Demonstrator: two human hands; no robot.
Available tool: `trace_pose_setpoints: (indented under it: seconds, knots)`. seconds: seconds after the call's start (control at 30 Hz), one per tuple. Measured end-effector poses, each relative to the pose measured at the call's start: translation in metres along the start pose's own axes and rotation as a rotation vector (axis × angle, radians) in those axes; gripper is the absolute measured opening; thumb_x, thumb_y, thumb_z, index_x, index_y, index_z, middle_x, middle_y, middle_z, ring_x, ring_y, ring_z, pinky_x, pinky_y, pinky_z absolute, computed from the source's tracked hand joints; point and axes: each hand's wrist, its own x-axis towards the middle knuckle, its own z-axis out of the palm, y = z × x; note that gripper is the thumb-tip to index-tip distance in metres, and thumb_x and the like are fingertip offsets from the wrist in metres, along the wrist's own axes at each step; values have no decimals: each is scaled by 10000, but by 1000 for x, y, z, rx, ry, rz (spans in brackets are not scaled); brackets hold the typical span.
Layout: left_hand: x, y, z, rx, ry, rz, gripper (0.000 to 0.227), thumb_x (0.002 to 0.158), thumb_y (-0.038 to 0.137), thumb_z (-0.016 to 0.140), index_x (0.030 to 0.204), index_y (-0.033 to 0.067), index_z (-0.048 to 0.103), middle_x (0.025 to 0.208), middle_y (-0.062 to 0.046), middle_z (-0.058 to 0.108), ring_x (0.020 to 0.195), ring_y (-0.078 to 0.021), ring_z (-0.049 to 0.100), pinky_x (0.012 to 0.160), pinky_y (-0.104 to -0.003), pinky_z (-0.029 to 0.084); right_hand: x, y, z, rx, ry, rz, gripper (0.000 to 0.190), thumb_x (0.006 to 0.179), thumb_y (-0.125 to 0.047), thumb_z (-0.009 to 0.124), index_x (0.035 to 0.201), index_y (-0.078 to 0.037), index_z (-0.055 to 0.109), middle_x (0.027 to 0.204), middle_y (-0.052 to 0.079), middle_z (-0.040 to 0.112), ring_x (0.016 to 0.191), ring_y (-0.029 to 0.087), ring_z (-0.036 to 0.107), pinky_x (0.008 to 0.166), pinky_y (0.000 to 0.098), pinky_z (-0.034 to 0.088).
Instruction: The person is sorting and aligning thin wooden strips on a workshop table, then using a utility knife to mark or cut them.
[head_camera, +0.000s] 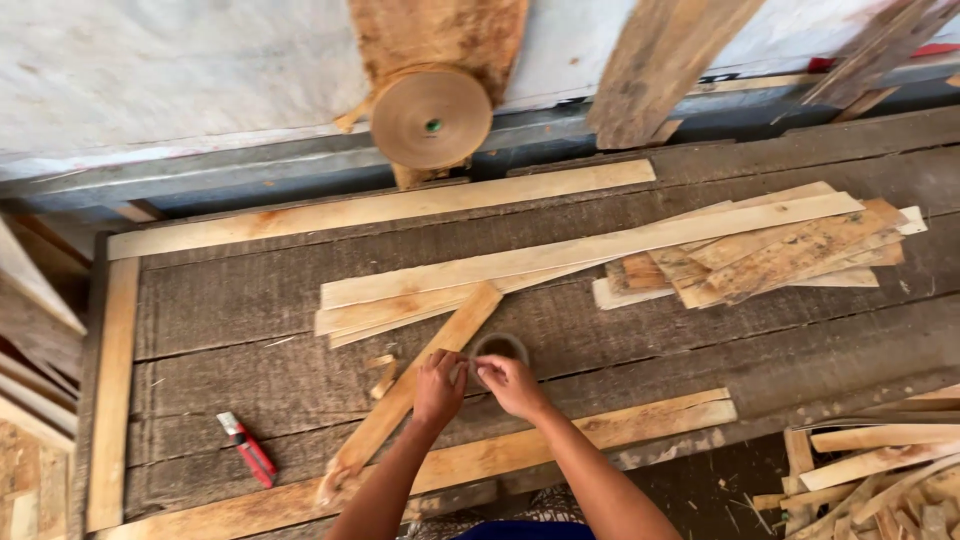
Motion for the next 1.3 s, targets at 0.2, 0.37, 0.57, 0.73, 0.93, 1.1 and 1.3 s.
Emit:
trace_pose_setpoints:
  seconds: [0.2,0.37,0.57,0.73,0.93,1.1,1.3]
  knots:
    - [51,57,87,126,-22,-18,159,846,141,719,1003,115,716,1021,-98,678,1027,-338,631,874,-489,494,21,31,-147,-99,162,-92,313,991,-182,643,1261,-29,683,1112,85,774,1000,170,745,847,312,590]
    - [80,87,147,191,-28,-75,193,887,187,710,1072,136,696,1140,-81,665,1119,-325,611,935,-496,472,38,28,-268,-349,191,-44,343,982,-183,648,1296,-47,642,1256,130,659,1118,260,646,863,369,593]
    - [99,97,193,272,-89,-189,314,896,219,695,1201,147,670,1327,-91,602,1289,-314,532,1065,-511,409,82,39,-358,-786,289,-210,377,960,-201,697,1313,-76,652,1349,147,638,1275,306,594,1122,436,488]
    - [113,101,198,280,-104,-229,347,905,238,682,1239,148,666,1414,-114,568,1365,-329,480,1112,-519,373,110,31,-381,-906,296,-289,474,930,-227,721,1361,-69,601,1436,165,556,1372,368,484,1136,477,437]
    - [134,59,192,351,-95,-195,428,905,260,679,1307,125,624,1462,-115,542,1422,-332,434,1146,-515,344,144,43,-380,-1087,131,-189,551,950,-222,686,1467,-141,512,1585,111,406,1461,353,343,1153,511,340]
    - [171,22,186,422,-208,-207,436,973,250,589,1400,167,568,1526,-95,498,1477,-310,368,1208,-524,273,167,42,-389,-1163,64,-110,620,904,-245,717,1477,-152,498,1600,97,375,1465,323,352,1174,485,317]
    - [196,-21,196,520,-351,-213,483,1069,353,491,1525,210,418,1600,-59,416,1513,-268,277,1253,-591,87,183,52,-405,-1166,-12,-99,365,1010,-80,594,1335,-216,686,1390,45,678,1269,229,630,1231,456,408]
